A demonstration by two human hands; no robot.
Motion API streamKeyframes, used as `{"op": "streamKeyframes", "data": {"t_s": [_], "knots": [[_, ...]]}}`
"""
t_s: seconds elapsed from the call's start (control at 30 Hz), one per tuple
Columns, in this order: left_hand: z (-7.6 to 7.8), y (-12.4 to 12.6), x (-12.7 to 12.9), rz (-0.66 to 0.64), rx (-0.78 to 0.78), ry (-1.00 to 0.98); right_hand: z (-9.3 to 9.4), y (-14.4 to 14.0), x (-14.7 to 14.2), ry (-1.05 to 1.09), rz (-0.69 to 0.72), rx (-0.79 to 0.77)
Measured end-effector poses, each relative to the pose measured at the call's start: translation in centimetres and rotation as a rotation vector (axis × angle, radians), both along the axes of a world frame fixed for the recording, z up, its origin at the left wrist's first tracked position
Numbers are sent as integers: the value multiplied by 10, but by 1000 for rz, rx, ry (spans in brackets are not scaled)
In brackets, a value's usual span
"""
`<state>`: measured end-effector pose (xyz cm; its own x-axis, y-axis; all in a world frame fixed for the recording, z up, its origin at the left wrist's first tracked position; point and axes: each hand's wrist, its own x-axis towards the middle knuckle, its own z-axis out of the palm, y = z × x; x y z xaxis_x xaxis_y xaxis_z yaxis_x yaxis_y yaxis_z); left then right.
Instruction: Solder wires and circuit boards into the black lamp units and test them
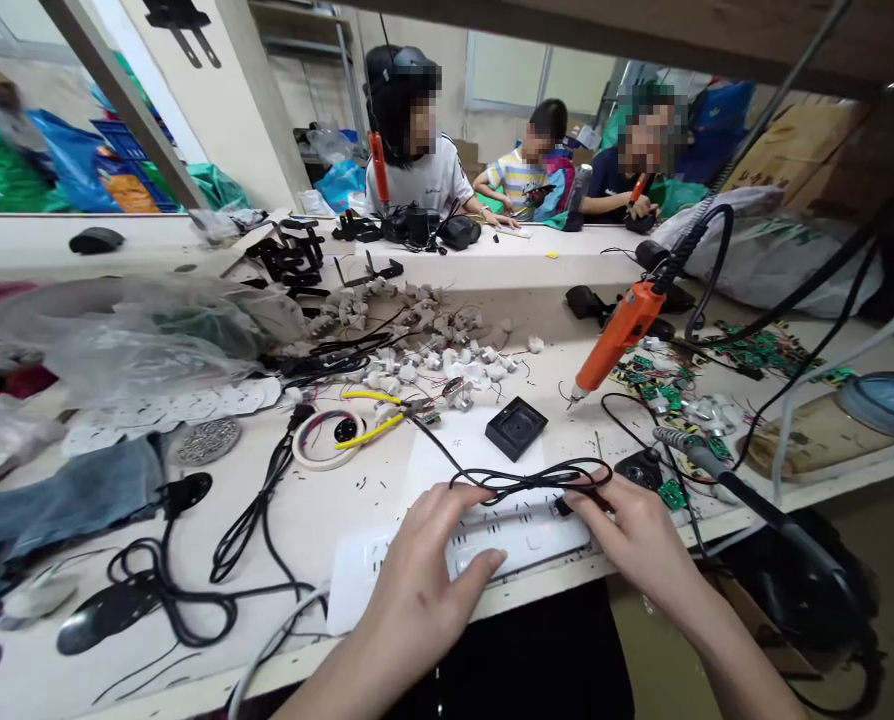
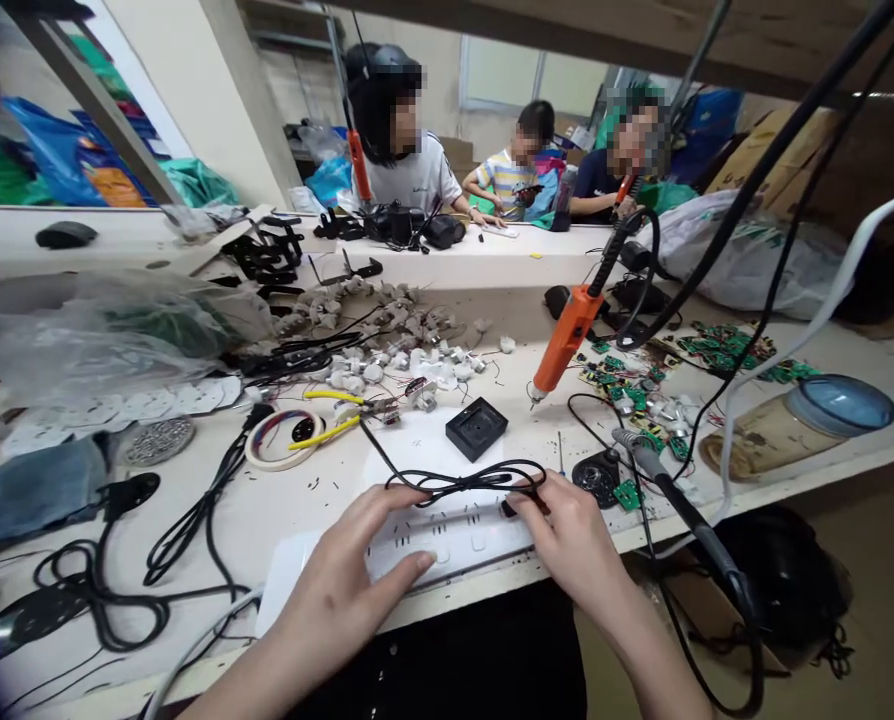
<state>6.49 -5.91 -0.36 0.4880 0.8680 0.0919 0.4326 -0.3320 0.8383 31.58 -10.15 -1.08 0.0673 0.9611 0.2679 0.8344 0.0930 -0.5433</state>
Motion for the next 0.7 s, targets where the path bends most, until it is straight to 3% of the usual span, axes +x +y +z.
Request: {"op": "streamKeyframes", "data": {"t_s": [0.2, 0.5, 0.7], "knots": [[-23, -5, 0, -99, 302, 283, -3, -2, -8, -88, 46, 56], [-25, -4, 2, -112, 376, 374, -11, -4, -22, -375, 150, 212], [-25, -7, 4, -74, 434, 359, -20, -2, -21, -272, 108, 213]]}}
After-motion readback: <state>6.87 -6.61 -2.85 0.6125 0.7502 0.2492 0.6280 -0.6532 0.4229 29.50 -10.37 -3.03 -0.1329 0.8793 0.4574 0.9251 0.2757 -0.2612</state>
